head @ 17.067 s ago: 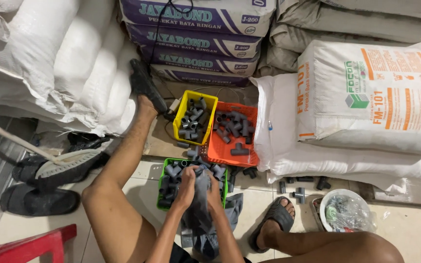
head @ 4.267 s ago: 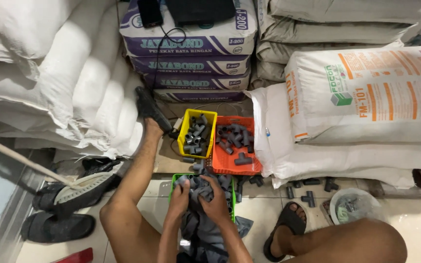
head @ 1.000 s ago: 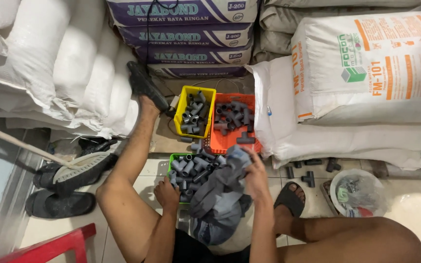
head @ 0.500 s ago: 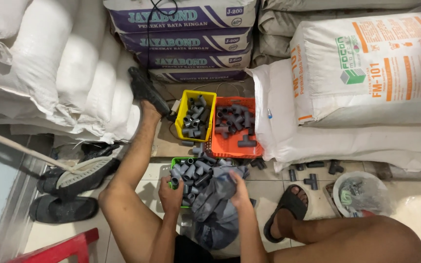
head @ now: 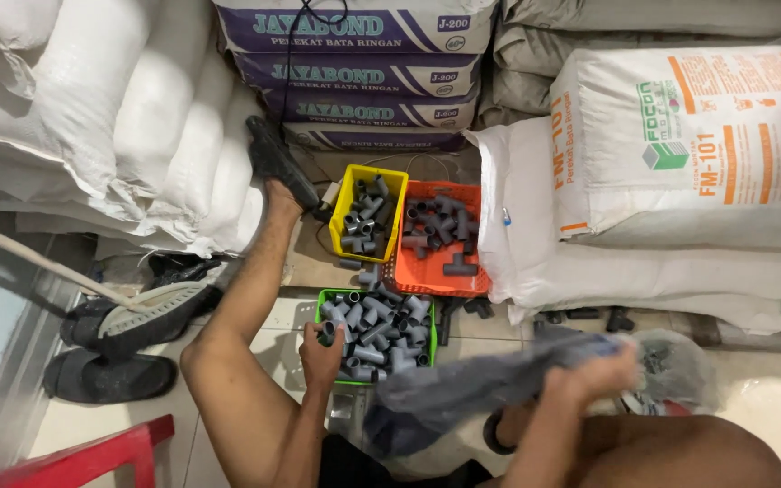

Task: Sorting various plastic pipe fittings from a central basket into separate bins based on their shape and type.

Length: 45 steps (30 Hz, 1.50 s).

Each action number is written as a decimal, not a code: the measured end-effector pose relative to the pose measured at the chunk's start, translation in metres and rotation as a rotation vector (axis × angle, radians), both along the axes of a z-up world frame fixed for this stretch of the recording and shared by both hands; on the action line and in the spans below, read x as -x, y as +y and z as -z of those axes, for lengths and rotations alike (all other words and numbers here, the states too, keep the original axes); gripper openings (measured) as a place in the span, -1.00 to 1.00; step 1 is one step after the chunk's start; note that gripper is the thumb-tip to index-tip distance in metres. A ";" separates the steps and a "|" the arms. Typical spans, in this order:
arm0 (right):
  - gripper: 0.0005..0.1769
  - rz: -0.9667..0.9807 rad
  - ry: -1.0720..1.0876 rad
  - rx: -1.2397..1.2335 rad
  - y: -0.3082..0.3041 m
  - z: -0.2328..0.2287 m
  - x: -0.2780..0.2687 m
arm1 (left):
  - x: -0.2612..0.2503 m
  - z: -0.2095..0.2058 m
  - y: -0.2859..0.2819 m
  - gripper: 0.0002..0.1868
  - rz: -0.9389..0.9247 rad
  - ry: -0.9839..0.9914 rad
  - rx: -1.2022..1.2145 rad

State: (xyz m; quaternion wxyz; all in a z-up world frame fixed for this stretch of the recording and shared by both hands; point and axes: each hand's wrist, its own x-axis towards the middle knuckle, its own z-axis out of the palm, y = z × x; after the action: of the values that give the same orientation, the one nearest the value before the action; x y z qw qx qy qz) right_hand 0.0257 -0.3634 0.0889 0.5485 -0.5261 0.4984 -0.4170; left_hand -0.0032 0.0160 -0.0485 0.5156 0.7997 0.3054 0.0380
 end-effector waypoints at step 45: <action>-0.52 -1.704 0.158 0.596 0.235 0.120 0.080 | -0.006 0.106 0.000 -0.32 0.180 0.228 0.308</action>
State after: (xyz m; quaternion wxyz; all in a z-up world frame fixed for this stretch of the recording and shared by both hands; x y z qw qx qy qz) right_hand -0.0542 -0.1285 -0.0313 0.4764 -0.8641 -0.1523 0.0559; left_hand 0.0024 0.0163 -0.1546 0.5951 0.7345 0.2915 -0.1462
